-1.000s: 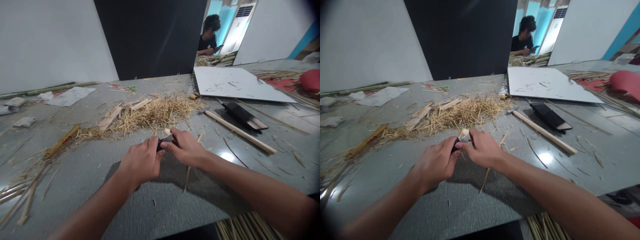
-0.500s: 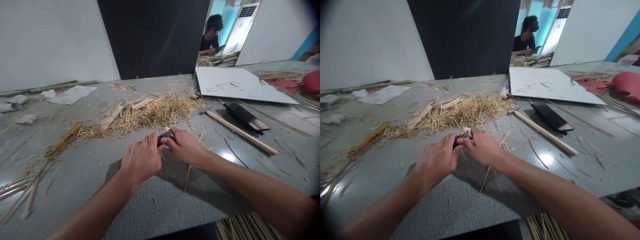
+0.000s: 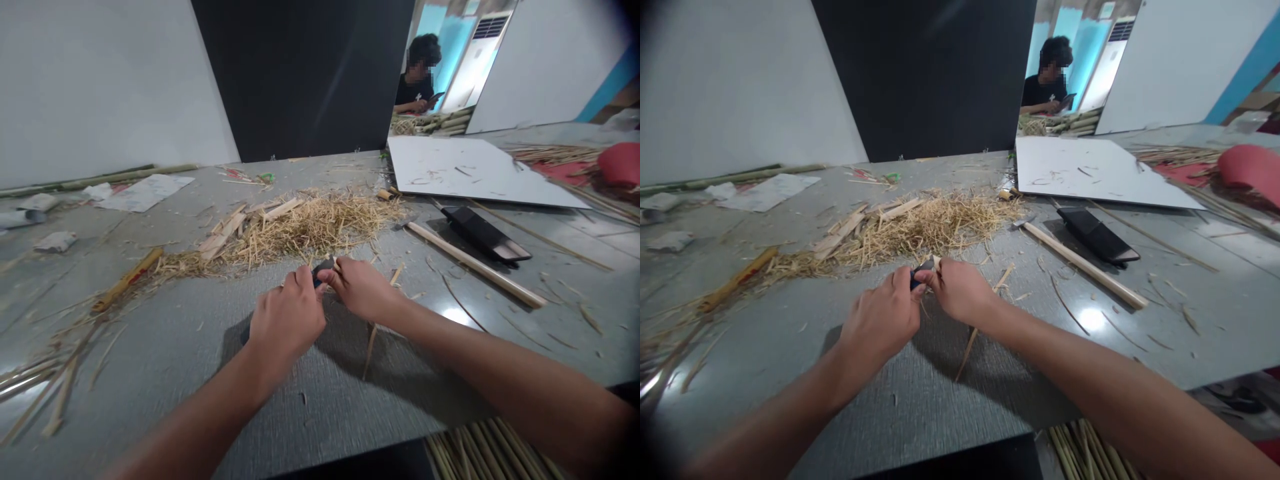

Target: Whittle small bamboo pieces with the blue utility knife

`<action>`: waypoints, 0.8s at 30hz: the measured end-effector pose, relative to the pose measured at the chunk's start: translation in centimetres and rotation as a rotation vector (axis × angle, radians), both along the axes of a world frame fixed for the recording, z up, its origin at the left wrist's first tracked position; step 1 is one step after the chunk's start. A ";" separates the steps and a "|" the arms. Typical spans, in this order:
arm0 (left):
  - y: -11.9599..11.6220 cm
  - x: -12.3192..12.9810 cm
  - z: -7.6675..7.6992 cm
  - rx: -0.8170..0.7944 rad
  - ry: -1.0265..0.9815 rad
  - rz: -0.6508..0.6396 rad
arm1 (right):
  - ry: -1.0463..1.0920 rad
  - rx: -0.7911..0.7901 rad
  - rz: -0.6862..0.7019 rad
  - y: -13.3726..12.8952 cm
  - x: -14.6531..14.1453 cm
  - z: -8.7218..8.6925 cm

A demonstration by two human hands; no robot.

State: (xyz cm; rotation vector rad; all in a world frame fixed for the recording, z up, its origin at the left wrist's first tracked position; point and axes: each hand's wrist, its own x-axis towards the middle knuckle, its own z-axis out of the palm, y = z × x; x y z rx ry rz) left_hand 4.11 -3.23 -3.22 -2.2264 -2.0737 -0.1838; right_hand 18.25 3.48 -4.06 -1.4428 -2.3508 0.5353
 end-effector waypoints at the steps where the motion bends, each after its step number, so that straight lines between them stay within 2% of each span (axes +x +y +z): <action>1: 0.1 0.1 0.0 0.003 0.000 -0.001 | -0.002 0.004 0.002 0.1 0.0 -0.1; 5: 1.2 -1.0 0.5 0.014 -0.017 0.042 | 0.024 -0.001 -0.032 0.2 0.0 -0.3; 7: 2.2 -2.7 1.0 0.057 -0.057 0.170 | 0.052 0.007 -0.107 0.1 0.1 -0.2; 9: 2.8 -4.4 1.4 0.190 -0.083 0.247 | 0.099 0.003 -0.160 0.2 0.4 0.0; 10: 3.0 -5.1 1.4 0.243 -0.099 0.218 | 0.136 -0.010 -0.161 0.3 0.5 0.1; 12: 2.8 -5.6 1.1 0.238 -0.144 0.074 | 0.244 -0.047 -0.131 0.3 0.6 0.3; 17: 1.6 -4.1 0.0 0.140 -0.255 -0.260 | 0.469 -0.143 0.070 -0.4 0.5 0.4; 20: 1.3 -3.6 0.1 0.075 -0.316 -0.363 | 0.532 -0.150 0.125 -0.8 0.5 0.6; 24: 1.1 -3.8 0.2 0.050 -0.349 -0.402 | 0.561 -0.184 0.175 -1.0 0.7 0.5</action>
